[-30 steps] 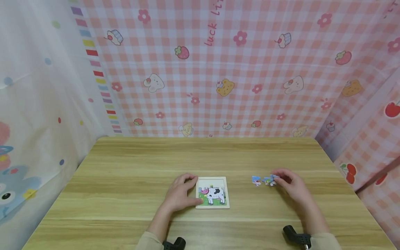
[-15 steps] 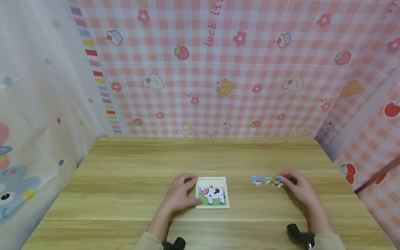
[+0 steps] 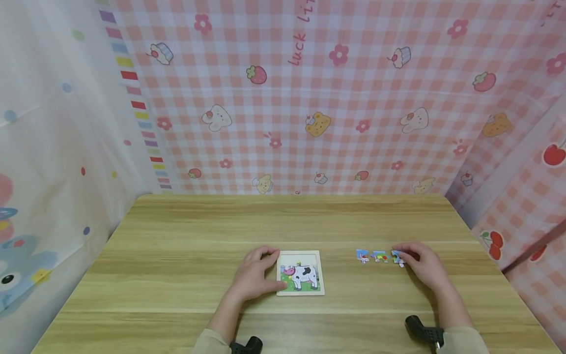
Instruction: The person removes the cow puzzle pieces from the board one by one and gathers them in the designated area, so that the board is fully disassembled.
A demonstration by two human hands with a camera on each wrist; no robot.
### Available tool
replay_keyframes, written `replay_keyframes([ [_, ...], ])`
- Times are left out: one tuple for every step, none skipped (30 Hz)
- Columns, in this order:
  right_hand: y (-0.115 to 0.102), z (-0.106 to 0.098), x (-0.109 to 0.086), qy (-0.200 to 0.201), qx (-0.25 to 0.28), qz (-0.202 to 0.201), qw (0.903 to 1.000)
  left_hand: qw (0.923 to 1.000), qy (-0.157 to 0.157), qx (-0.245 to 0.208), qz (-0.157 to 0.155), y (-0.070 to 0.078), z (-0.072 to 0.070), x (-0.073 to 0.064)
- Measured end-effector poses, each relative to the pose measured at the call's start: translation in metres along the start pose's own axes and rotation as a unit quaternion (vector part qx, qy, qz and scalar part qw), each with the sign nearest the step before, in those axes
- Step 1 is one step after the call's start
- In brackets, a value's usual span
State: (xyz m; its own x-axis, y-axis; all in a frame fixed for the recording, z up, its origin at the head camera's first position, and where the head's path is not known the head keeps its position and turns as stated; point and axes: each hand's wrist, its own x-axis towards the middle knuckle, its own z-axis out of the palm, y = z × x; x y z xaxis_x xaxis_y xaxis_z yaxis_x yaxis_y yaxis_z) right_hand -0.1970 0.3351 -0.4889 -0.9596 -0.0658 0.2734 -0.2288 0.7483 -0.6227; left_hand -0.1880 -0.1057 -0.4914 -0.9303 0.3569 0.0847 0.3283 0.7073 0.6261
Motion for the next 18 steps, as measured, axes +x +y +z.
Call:
replay_keyframes([
  [0.0005, 0.0006, 0.0001, 0.003, 0.000, -0.002, 1.0000, 1.0000, 0.000, -0.001, 0.000, 0.0001, -0.0001, -0.0001],
  [0.0007, 0.0011, 0.0002, 0.006, 0.001, -0.005, 1.0000, 1.0000, 0.000, -0.001, 0.000, 0.0003, -0.0002, -0.0002],
  [0.0012, 0.0018, 0.0002, 0.010, 0.000, -0.008, 0.9999, 1.0000, 0.000, -0.001, 0.001, 0.0004, -0.0003, -0.0003],
  [0.0020, 0.0026, 0.0002, 0.014, 0.000, -0.011, 0.9999, 1.0000, 0.000, -0.001, 0.001, 0.0004, -0.0003, -0.0003],
  [0.0025, 0.0034, 0.0003, 0.018, -0.002, -0.013, 0.9997, 1.0000, 0.000, -0.001, 0.001, 0.0003, -0.0003, -0.0003],
  [0.0029, 0.0040, 0.0003, 0.022, -0.002, -0.015, 0.9996, 1.0000, 0.000, -0.001, 0.002, 0.0001, -0.0002, -0.0003],
  [0.0033, 0.0047, 0.0003, 0.025, -0.003, -0.018, 0.9995, 1.0000, 0.000, 0.000, 0.002, 0.0001, -0.0001, -0.0003],
  [0.0039, 0.0054, 0.0005, 0.028, -0.004, -0.019, 0.9994, 1.0000, 0.000, -0.001, 0.003, 0.0000, 0.0000, -0.0004],
  [0.0043, 0.0059, 0.0005, 0.031, -0.008, -0.020, 0.9993, 1.0000, 0.000, -0.001, 0.003, -0.0001, 0.0002, -0.0005],
  [0.0046, 0.0063, 0.0007, 0.033, -0.009, -0.020, 0.9992, 1.0000, 0.001, -0.001, 0.003, -0.0001, 0.0003, -0.0006],
  [0.0046, 0.0065, 0.0008, 0.034, -0.010, -0.019, 0.9992, 1.0000, 0.001, -0.001, 0.004, 0.0000, 0.0003, -0.0006],
  [0.0047, 0.0067, 0.0009, 0.035, -0.012, -0.019, 0.9991, 1.0000, 0.002, -0.001, 0.003, 0.0001, 0.0003, -0.0007],
  [0.0048, 0.0070, 0.0011, 0.037, -0.013, -0.019, 0.9991, 1.0000, 0.002, 0.000, 0.003, 0.0003, 0.0003, -0.0008],
  [0.0050, 0.0073, 0.0013, 0.038, -0.014, -0.019, 0.9990, 1.0000, 0.002, 0.000, 0.002, 0.0004, 0.0003, -0.0008],
  [0.0049, 0.0075, 0.0014, 0.039, -0.015, -0.019, 0.9990, 1.0000, 0.002, 0.001, 0.002, 0.0003, 0.0004, -0.0007],
  [0.0049, 0.0077, 0.0016, 0.041, -0.014, -0.020, 0.9989, 1.0000, 0.002, 0.003, 0.002, 0.0004, 0.0004, -0.0006],
  [0.0048, 0.0079, 0.0018, 0.043, -0.012, -0.022, 0.9988, 1.0000, 0.002, 0.004, 0.001, 0.0004, 0.0005, -0.0005],
  [0.0049, 0.0081, 0.0021, 0.045, -0.011, -0.025, 0.9986, 1.0000, 0.002, 0.005, 0.001, 0.0005, 0.0004, -0.0005],
])
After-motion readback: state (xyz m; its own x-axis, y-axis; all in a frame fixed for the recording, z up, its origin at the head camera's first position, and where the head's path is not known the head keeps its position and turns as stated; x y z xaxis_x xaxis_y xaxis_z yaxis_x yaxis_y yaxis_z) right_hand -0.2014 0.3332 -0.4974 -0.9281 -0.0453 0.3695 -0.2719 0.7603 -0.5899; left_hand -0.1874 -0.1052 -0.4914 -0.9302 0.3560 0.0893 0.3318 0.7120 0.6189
